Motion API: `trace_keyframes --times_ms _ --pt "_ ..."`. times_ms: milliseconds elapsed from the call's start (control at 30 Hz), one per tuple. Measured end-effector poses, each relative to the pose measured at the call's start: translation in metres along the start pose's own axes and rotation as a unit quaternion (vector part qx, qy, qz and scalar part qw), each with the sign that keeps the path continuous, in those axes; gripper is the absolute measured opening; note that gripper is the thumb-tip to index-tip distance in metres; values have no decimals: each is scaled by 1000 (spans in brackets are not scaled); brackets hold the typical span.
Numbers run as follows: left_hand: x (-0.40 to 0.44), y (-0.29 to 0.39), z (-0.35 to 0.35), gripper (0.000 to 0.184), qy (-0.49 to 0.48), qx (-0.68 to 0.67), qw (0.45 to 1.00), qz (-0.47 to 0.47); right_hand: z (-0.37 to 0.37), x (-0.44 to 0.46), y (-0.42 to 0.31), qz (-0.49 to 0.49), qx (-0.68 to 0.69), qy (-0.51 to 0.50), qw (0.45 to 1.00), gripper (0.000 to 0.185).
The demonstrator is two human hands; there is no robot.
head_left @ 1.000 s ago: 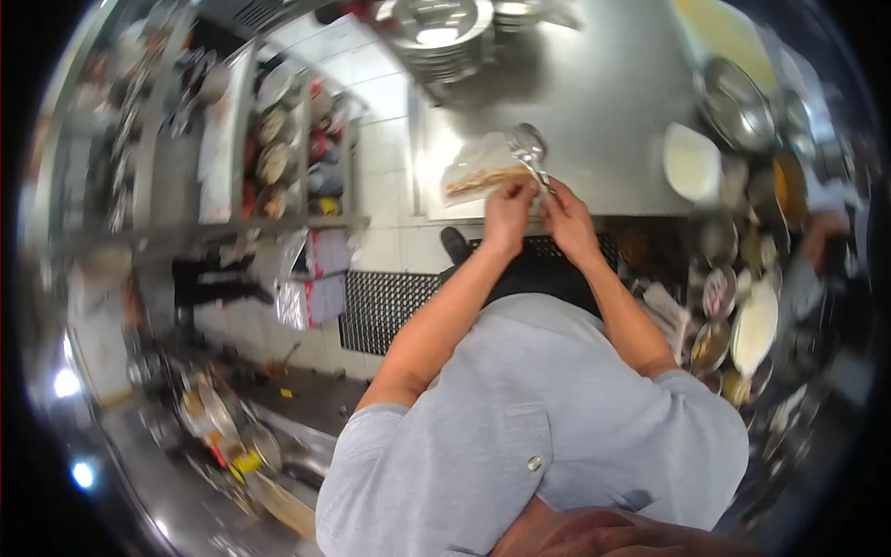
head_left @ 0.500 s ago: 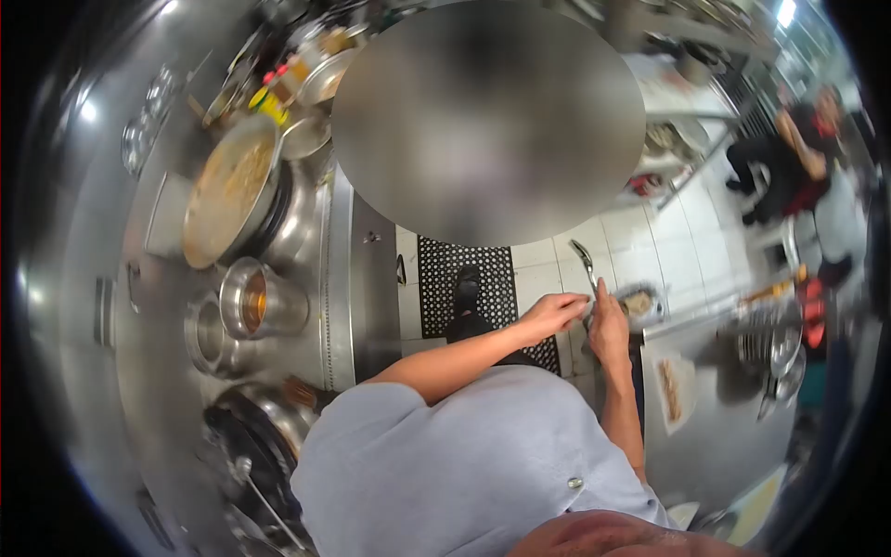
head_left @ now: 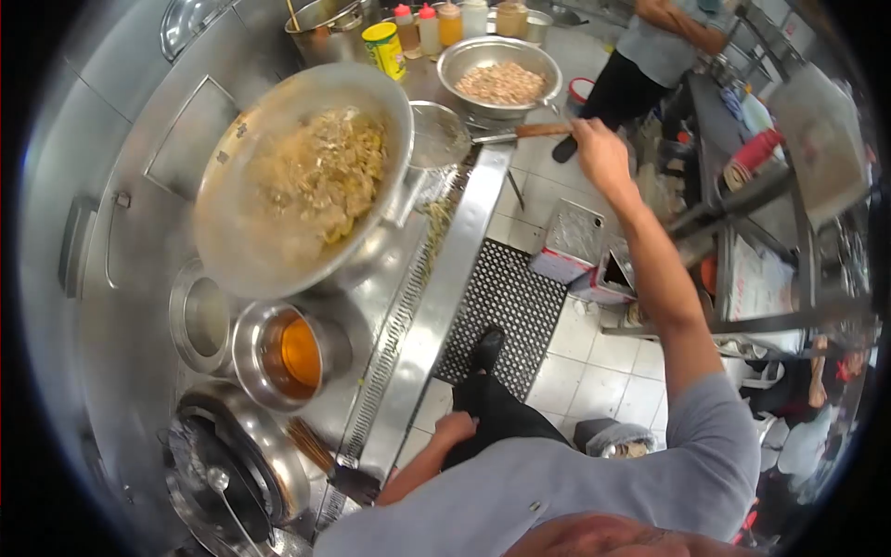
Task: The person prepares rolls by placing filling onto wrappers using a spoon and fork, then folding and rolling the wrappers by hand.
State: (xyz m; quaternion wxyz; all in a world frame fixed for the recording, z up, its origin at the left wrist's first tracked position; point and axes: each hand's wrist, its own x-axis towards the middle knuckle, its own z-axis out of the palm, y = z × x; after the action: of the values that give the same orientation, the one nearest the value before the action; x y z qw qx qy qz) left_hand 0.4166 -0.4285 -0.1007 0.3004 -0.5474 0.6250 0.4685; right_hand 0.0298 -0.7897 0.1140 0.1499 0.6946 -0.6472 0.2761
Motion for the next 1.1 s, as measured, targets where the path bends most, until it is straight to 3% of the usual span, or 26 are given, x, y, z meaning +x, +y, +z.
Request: trace_keyframes --times_ms 67,167,233,333,367,433,500,533,633,700,767,800,867,900,933,967,1100 --pt "13 -16 8 53 1 -23 1000 -13 62 71 11 -43 -56 -13 997 16" --pt "15 -26 4 55 -2 -52 997 -52 178 125 39 -27 -88 -63 994 21" --pt "18 -35 2 55 -1 -46 997 -64 212 133 39 83 -57 -272 957 26" --pt "24 -34 -11 54 -26 -51 996 -62 218 135 49 53 -65 -286 954 34" --pt "30 -30 -17 53 -29 -39 998 -44 214 116 51 25 -79 -181 980 39" --pt "42 -26 -24 46 -30 -1 999 18 132 76 14 60 -16 -11 998 34" --pt "56 -9 -42 38 8 12 993 119 85 -2 11 68 149 98 982 22" --pt "68 -1 -48 29 46 32 978 201 72 -64 17 152 153 -4 976 16" --pt "85 42 -79 13 76 51 931 352 33 -291 -9 325 195 -149 913 15" --pt "86 78 -100 14 3 66 945 319 -38 -423 -44 376 180 -267 869 19" --pt "74 112 -113 19 -42 105 916 384 -108 -539 -99 423 133 -344 828 24" --pt "72 126 -110 23 -61 128 899 413 -143 -585 -120 483 123 -389 774 23" --pt "69 153 -92 21 -112 200 870 436 -211 -650 -174 586 68 -229 774 19" --pt "69 165 -73 19 -132 240 850 451 -232 -684 -196 648 24 -203 733 18" --pt "53 183 -55 18 -150 276 824 471 -264 -694 -216 665 -23 -148 732 17" --pt "36 197 -30 16 -160 305 772 533 -292 -702 -241 720 -41 -79 689 15" --pt "-42 262 118 15 -176 360 585 705 -342 -793 -310 754 -155 68 634 13"
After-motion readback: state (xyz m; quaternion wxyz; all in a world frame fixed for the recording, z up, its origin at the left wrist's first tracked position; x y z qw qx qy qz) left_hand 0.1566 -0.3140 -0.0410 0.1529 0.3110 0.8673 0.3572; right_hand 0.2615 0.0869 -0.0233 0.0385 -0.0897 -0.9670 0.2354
